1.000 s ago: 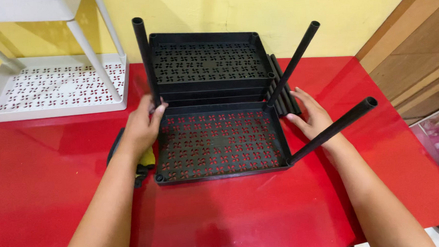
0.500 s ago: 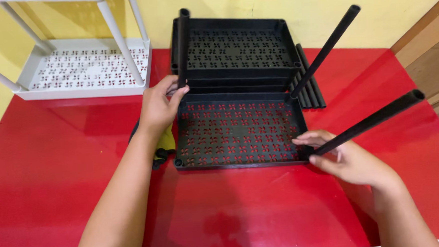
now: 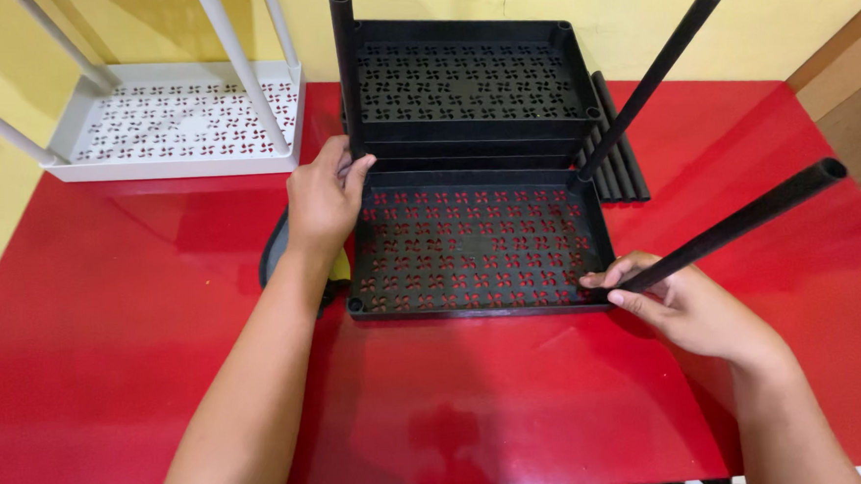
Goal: The person wipes black plastic legs and trays with a yellow cloth, then inserts the legs into the corners of a black perforated tray to assemble a small table-like structure. The person handles each leg individually and wipes the tray surface before and after inserting the legs.
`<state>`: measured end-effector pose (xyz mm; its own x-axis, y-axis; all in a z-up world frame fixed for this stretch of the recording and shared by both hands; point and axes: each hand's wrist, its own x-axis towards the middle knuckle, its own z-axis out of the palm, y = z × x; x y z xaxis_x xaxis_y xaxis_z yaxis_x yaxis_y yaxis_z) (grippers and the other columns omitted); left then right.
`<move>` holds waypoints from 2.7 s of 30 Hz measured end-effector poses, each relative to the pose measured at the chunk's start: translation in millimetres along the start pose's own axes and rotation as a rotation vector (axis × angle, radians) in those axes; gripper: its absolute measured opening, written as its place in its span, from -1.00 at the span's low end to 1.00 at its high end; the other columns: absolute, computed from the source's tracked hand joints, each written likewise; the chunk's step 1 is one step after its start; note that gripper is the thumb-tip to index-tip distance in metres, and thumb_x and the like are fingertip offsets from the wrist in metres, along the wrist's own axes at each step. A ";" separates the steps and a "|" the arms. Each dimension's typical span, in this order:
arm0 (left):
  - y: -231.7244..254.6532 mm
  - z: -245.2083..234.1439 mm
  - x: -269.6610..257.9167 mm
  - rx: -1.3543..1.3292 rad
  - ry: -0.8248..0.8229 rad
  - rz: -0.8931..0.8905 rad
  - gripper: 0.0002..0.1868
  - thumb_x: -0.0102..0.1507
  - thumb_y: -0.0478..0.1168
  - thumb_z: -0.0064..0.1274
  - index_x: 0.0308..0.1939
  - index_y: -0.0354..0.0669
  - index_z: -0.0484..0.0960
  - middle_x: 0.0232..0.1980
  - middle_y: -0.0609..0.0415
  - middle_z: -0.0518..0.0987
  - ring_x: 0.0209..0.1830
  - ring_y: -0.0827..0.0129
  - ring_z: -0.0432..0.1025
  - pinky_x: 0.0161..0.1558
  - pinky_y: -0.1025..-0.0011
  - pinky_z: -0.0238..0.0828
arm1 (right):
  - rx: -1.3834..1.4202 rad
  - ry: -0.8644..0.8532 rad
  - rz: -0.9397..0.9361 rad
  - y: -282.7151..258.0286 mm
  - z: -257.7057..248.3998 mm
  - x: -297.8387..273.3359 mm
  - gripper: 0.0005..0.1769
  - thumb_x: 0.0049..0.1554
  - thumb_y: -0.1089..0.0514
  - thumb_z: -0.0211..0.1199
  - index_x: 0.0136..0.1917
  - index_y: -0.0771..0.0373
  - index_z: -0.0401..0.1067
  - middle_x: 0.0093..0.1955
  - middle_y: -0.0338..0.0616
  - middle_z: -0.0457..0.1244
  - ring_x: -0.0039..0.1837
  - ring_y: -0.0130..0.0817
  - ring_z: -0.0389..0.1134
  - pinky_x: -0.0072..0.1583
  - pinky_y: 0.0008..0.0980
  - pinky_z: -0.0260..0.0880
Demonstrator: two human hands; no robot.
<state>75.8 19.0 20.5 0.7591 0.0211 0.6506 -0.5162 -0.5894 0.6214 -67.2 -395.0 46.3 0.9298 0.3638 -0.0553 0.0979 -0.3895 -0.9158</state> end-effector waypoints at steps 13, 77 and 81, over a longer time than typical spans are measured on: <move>27.9 -30.2 62.3 -0.243 -0.096 0.195 -0.54 0.34 -0.04 0.20 0.10 -0.33 0.45 -0.18 -0.02 0.57 -0.16 0.33 0.45 -0.11 0.36 0.43 | -0.697 0.874 -0.737 -35.0 44.8 -43.3 -0.58 -0.01 0.26 0.48 0.02 0.20 0.30 0.05 -0.11 0.24 0.15 -0.26 0.29 0.13 -0.20 0.34; 14.5 -85.4 -59.3 0.064 0.135 -0.007 -0.81 0.44 -0.30 -0.06 0.05 -0.37 0.39 0.01 -0.28 0.46 0.02 -0.14 0.41 0.08 0.07 0.33 | -0.520 1.042 -0.727 35.9 50.9 -0.9 -0.75 0.08 0.43 0.17 -0.03 0.29 0.17 -0.04 0.01 0.15 -0.04 -0.12 0.21 0.00 -0.24 0.27; 36.6 -76.6 -56.5 -0.011 0.165 0.052 -0.80 0.47 -0.28 -0.09 0.08 -0.37 0.36 0.03 -0.26 0.45 0.06 -0.10 0.42 0.15 0.11 0.33 | -0.356 1.102 -0.560 49.0 37.5 8.4 -0.79 0.11 0.44 0.04 0.02 0.30 0.19 -0.03 -0.05 0.11 -0.08 -0.28 0.17 -0.01 -0.35 0.25</move>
<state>-16.3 58.2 39.9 0.6560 0.1237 0.7446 -0.5583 -0.5842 0.5890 -67.9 -379.3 -13.9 0.5154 -0.2717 0.8127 0.4983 -0.6765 -0.5422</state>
